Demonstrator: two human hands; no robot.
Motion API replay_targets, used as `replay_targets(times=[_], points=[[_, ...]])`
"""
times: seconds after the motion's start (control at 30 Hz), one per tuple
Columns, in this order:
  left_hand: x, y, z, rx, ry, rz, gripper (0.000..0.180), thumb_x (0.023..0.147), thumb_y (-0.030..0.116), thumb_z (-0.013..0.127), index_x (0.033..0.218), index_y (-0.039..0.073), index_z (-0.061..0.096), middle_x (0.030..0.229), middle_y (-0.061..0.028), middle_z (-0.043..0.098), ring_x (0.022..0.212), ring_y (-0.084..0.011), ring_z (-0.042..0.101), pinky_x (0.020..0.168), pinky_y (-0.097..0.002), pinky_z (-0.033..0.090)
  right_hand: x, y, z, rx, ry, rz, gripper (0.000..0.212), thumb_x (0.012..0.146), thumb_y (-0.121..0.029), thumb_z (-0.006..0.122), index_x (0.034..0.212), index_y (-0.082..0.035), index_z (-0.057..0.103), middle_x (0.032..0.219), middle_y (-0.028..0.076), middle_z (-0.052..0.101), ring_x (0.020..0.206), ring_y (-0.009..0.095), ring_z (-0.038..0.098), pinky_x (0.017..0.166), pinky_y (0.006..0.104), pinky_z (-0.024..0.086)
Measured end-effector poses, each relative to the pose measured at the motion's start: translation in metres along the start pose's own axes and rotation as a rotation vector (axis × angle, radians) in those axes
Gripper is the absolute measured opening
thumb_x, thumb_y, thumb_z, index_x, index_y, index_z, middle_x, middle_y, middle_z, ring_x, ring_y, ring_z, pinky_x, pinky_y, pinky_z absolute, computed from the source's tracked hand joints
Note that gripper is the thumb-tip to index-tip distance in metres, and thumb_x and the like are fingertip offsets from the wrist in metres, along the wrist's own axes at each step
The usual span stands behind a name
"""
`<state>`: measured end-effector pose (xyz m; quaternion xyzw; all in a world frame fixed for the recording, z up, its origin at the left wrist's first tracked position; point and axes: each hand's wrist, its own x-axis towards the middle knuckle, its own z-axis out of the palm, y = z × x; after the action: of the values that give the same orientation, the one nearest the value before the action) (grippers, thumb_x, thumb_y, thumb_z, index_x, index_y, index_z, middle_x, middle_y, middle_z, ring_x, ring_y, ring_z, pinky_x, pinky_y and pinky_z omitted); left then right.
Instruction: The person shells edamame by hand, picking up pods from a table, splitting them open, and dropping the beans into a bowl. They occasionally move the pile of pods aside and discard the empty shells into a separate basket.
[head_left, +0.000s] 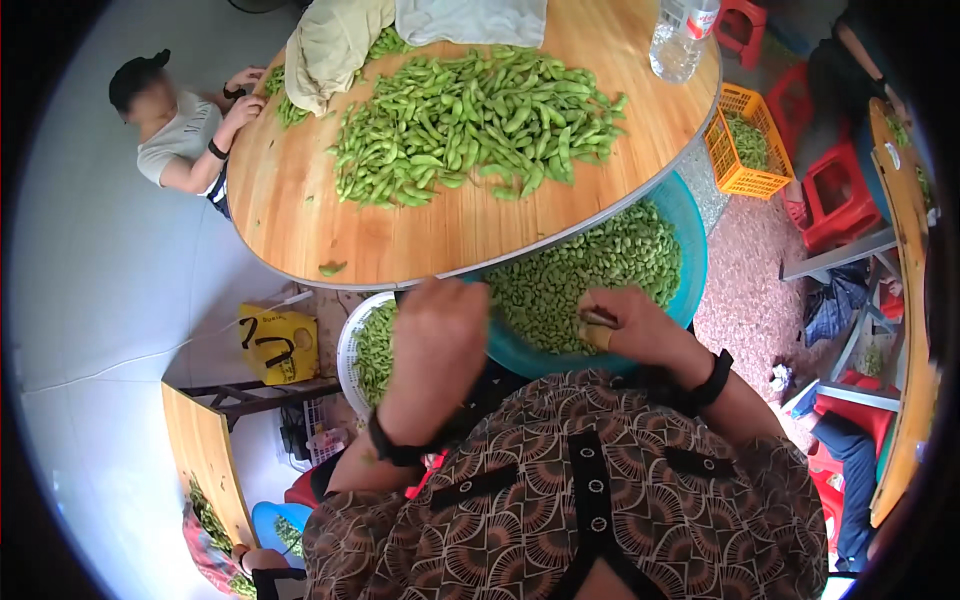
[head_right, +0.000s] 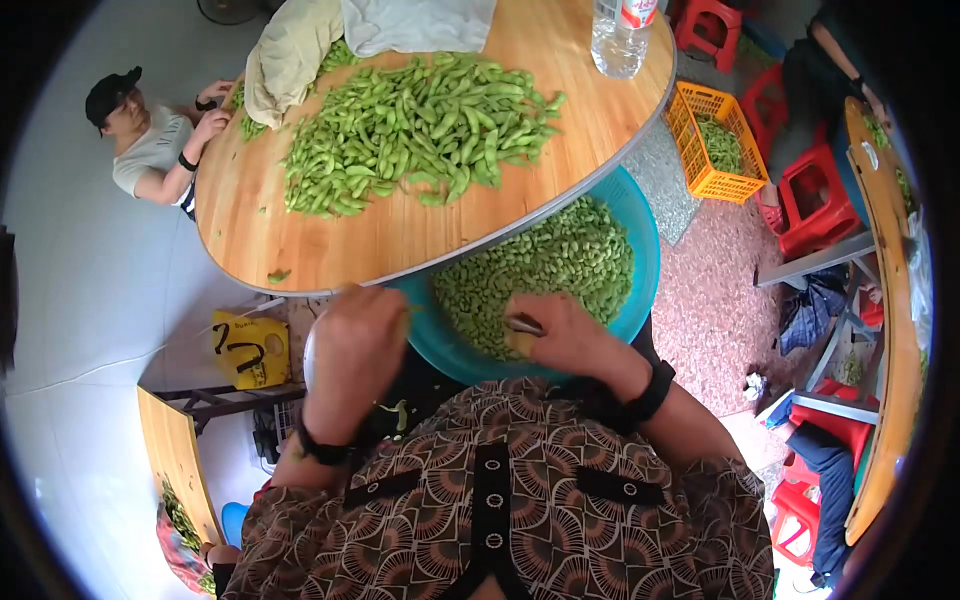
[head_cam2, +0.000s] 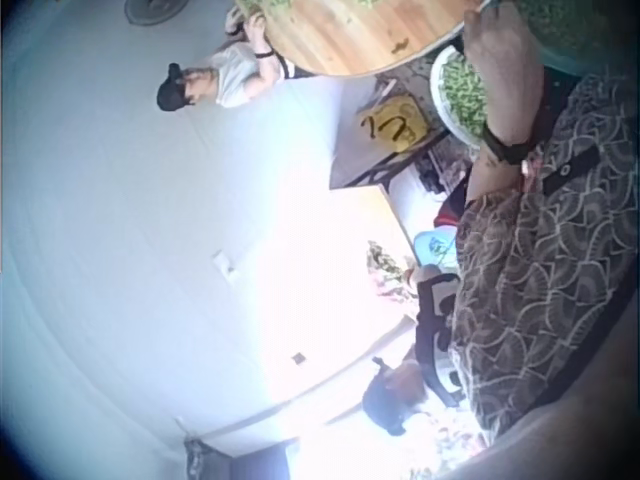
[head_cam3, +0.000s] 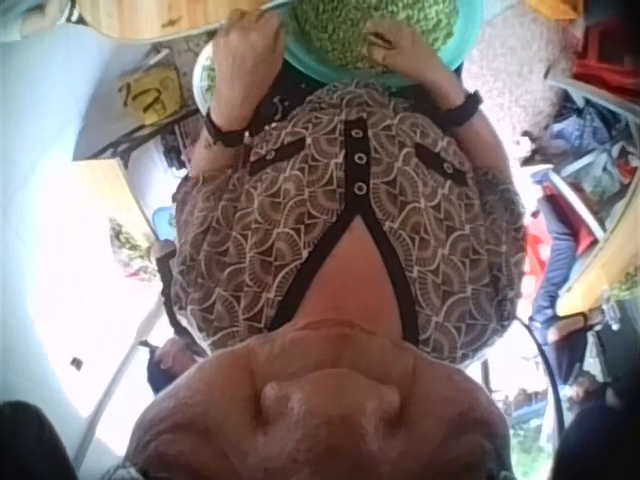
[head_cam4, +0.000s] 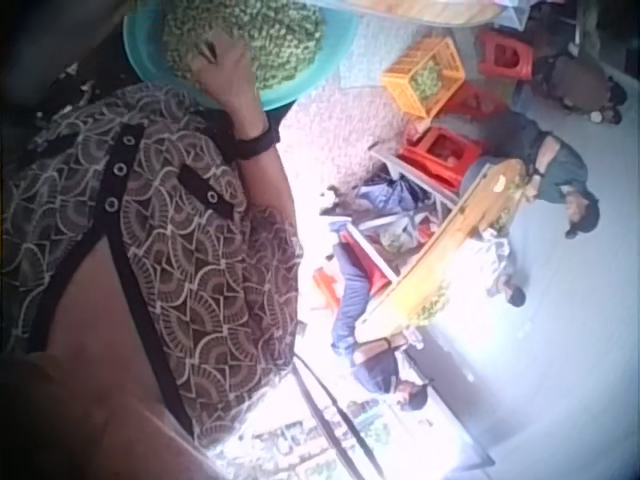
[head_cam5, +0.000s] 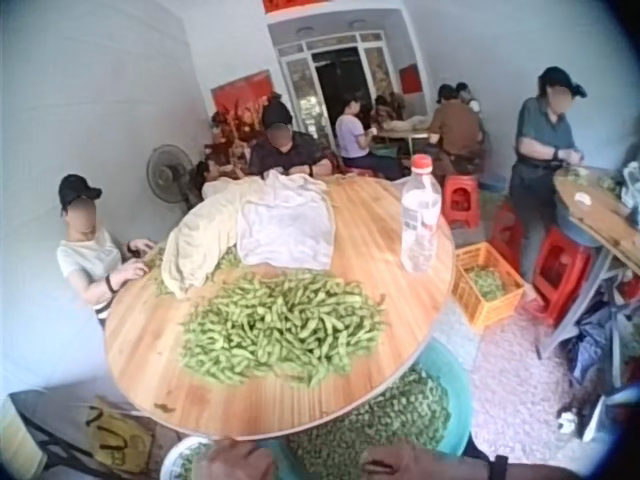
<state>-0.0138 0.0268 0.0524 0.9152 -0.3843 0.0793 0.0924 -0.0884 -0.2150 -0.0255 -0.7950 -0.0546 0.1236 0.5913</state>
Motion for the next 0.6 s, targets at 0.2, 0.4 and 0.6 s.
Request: replay_targets(times=[0.2,0.4,0.6], points=[[0.066,-0.029,0.017,-0.273,0.32,0.176,0.025,0.07,-0.005,0.055,0.093,0.0,0.062,0.084,-0.0153,0.059,0.083,-0.0356,0.057,0.071,-0.0424,0.049,0.002,0.025,0.018,-0.358,0.046,-0.024,0.025,0.087,-0.02,0.059,0.105,-0.004,0.054,0.085,0.021,0.062,0.083,0.042,0.061,0.072,0.0471,0.048],[0.097,-0.038,0.04,-0.269,0.178,0.154,0.032,0.072,-0.011,0.055,0.101,-0.001,0.063,0.093,-0.0165,0.062,0.091,-0.035,0.06,0.079,-0.0408,0.05,0.0,0.0,0.009,-0.186,0.112,-0.118,0.025,0.087,-0.017,0.058,0.108,-0.003,0.053,0.086,0.02,0.062,0.082,0.04,0.062,0.072,0.0446,0.049],[0.068,-0.019,0.035,-1.183,0.1,-0.129,0.025,0.085,-0.007,0.063,0.109,-0.001,0.064,0.101,-0.0086,0.068,0.091,-0.0157,0.066,0.077,-0.0275,0.054,0.003,-0.043,0.004,0.153,0.151,-0.036,0.023,0.092,-0.012,0.055,0.114,-0.005,0.053,0.079,0.01,0.061,0.063,0.02,0.059,0.058,0.0298,0.046]])
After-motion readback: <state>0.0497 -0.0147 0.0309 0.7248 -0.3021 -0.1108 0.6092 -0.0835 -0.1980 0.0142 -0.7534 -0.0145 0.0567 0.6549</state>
